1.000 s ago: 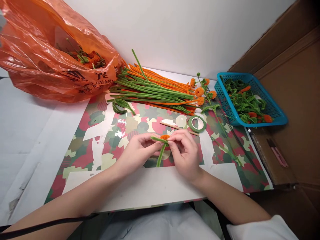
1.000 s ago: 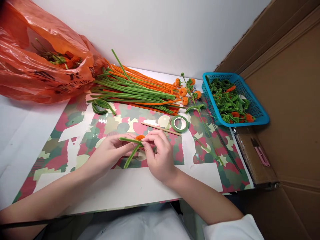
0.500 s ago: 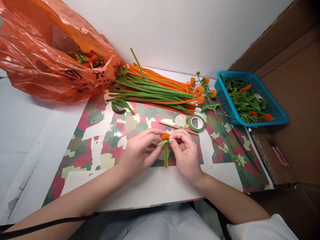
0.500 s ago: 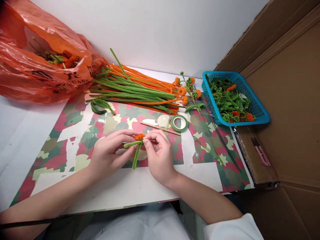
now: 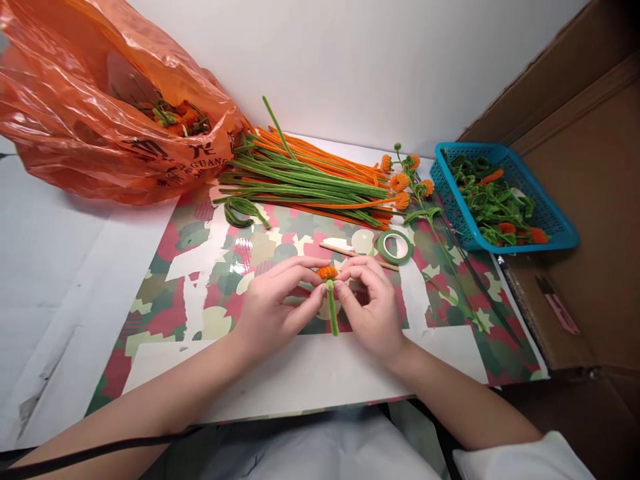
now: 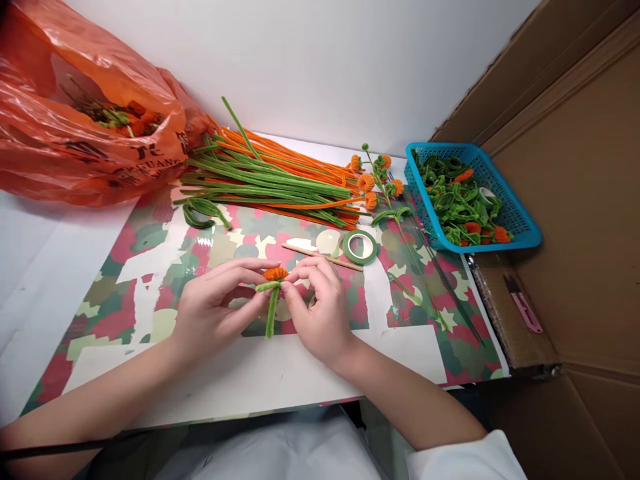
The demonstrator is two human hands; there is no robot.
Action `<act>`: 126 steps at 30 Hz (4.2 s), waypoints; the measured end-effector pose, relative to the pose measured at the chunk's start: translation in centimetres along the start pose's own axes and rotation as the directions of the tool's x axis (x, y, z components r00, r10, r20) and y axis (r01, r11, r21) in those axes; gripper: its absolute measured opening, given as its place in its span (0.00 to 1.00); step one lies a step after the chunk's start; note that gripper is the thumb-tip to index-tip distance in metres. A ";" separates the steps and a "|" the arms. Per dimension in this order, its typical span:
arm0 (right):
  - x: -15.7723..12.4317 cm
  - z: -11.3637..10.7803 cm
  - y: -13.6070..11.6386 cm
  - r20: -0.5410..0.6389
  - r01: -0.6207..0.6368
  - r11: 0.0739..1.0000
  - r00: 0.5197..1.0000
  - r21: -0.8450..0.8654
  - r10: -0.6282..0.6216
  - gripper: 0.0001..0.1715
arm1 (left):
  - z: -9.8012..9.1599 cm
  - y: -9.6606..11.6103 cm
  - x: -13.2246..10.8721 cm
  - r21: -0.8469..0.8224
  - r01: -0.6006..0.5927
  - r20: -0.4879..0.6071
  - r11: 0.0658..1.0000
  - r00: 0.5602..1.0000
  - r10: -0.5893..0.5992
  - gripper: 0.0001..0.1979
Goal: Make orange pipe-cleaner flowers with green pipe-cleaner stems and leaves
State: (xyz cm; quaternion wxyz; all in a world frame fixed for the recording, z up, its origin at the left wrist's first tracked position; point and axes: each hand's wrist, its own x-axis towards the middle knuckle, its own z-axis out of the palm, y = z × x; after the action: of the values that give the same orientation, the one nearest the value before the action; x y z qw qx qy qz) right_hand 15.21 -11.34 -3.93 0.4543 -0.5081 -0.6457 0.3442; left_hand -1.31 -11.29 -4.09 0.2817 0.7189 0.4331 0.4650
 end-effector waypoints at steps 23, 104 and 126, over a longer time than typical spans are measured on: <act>0.3 -1.4 -0.6 0.153 -0.320 0.908 0.945 0.270 0.287 0.06 | -0.5 0.2 1.4 -0.344 0.479 0.343 0.807 0.865 -0.367 0.06; -0.8 0.8 0.7 0.022 -0.162 0.836 0.984 0.524 0.178 0.04 | -2.1 -0.1 1.6 0.166 -0.214 0.214 0.962 0.961 0.177 0.04; -1.4 0.7 0.4 -0.058 0.231 0.972 0.972 0.047 -0.228 0.08 | -2.6 0.7 2.1 0.034 0.680 0.598 0.732 0.573 -0.560 0.12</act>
State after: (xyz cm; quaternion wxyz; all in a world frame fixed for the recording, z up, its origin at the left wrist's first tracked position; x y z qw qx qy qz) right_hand 14.77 -12.57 -4.89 0.5212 -0.4263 -0.6787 0.2932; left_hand -3.04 -9.81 -1.54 0.6136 0.5920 0.5037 0.1388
